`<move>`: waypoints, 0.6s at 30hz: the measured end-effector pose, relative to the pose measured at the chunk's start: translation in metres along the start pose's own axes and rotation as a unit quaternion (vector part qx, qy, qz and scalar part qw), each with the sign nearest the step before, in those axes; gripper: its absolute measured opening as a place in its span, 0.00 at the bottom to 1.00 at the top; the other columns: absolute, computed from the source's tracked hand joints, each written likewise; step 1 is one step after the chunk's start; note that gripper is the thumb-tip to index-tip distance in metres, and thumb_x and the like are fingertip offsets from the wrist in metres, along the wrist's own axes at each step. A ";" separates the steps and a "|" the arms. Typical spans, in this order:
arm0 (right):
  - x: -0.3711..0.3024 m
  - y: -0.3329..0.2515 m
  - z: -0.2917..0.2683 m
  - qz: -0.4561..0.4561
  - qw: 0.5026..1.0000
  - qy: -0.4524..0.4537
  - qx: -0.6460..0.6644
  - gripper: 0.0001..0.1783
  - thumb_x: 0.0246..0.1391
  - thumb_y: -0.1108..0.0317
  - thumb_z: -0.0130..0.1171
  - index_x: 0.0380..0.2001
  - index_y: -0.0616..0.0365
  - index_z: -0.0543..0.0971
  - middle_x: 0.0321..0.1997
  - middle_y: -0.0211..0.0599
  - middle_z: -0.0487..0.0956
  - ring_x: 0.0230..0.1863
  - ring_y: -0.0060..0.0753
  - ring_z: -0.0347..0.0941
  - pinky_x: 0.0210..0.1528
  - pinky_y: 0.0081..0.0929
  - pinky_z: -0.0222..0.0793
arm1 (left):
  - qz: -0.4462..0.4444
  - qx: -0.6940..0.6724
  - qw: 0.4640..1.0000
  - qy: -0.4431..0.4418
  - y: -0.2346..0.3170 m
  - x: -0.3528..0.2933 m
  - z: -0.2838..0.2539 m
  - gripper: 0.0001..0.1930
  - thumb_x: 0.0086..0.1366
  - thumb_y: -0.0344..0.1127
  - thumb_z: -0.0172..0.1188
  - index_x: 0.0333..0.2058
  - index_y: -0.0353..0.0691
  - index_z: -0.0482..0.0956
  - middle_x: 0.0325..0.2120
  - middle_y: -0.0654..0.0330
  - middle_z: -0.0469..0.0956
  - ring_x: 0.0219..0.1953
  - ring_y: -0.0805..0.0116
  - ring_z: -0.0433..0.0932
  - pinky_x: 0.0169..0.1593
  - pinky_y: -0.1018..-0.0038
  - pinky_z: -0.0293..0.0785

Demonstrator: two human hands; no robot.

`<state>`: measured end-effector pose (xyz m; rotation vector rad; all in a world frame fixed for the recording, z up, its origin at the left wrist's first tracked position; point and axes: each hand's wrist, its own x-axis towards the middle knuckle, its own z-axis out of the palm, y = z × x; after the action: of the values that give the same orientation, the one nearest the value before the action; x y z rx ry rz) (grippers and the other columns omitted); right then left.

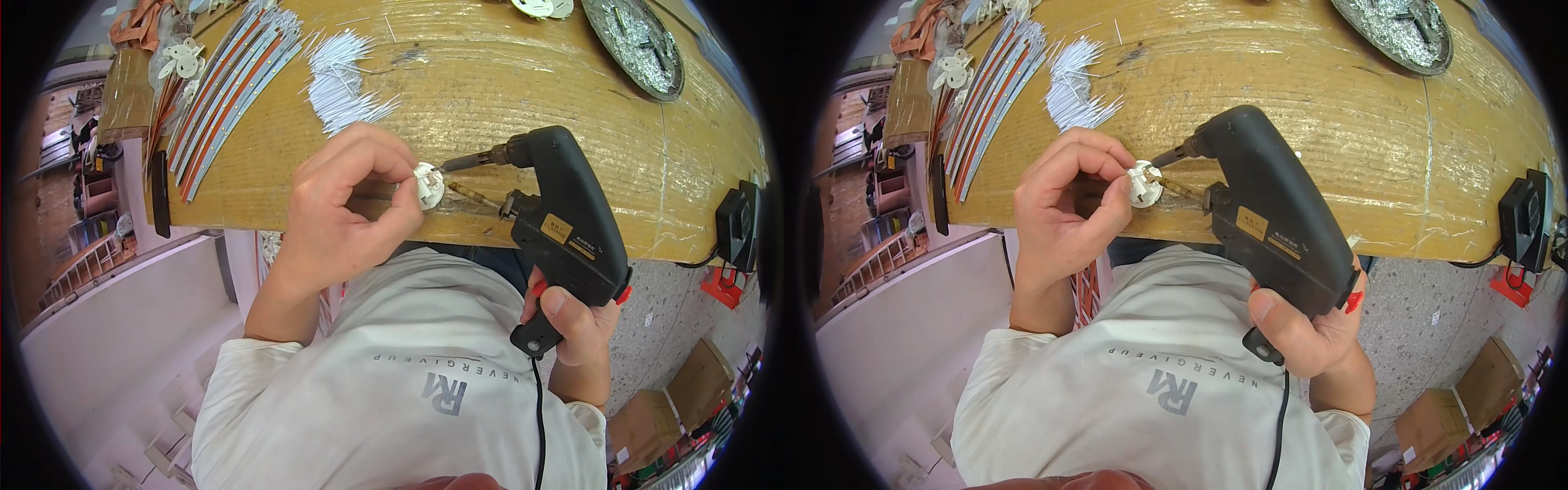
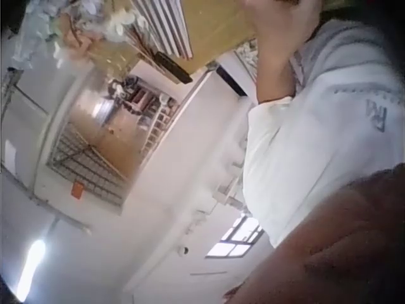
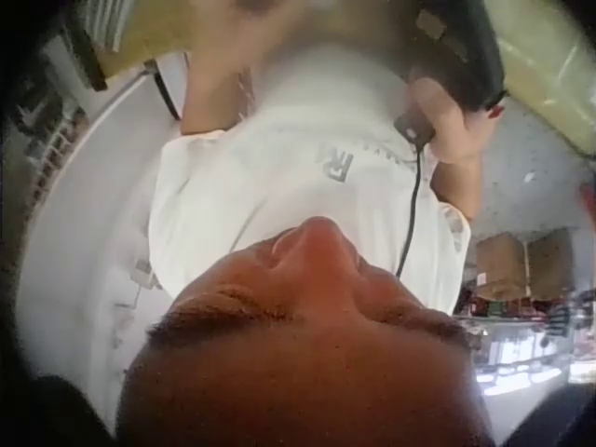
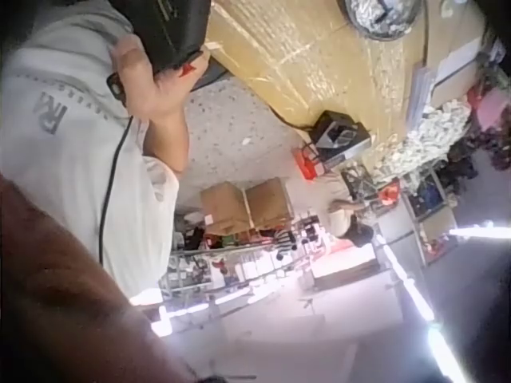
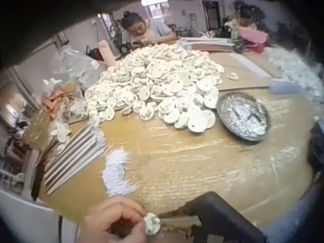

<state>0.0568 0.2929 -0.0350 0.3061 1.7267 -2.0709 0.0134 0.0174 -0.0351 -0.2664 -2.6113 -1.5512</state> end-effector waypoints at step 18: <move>-0.001 0.002 0.002 -0.060 0.993 -0.028 0.101 0.23 0.58 0.72 0.64 0.55 0.70 0.75 0.37 0.43 0.82 0.30 0.28 0.80 0.33 0.28 0.78 | 0.024 0.007 1.000 0.015 -0.004 -0.003 0.003 0.04 0.63 0.17 0.66 0.33 0.29 0.80 0.40 0.57 0.82 0.33 0.82 0.78 0.34 0.84 0.77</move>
<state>0.0593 0.2905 -0.0356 0.2058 1.5380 -2.3242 0.0157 0.0177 -0.0400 -0.2986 -2.5725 -1.5097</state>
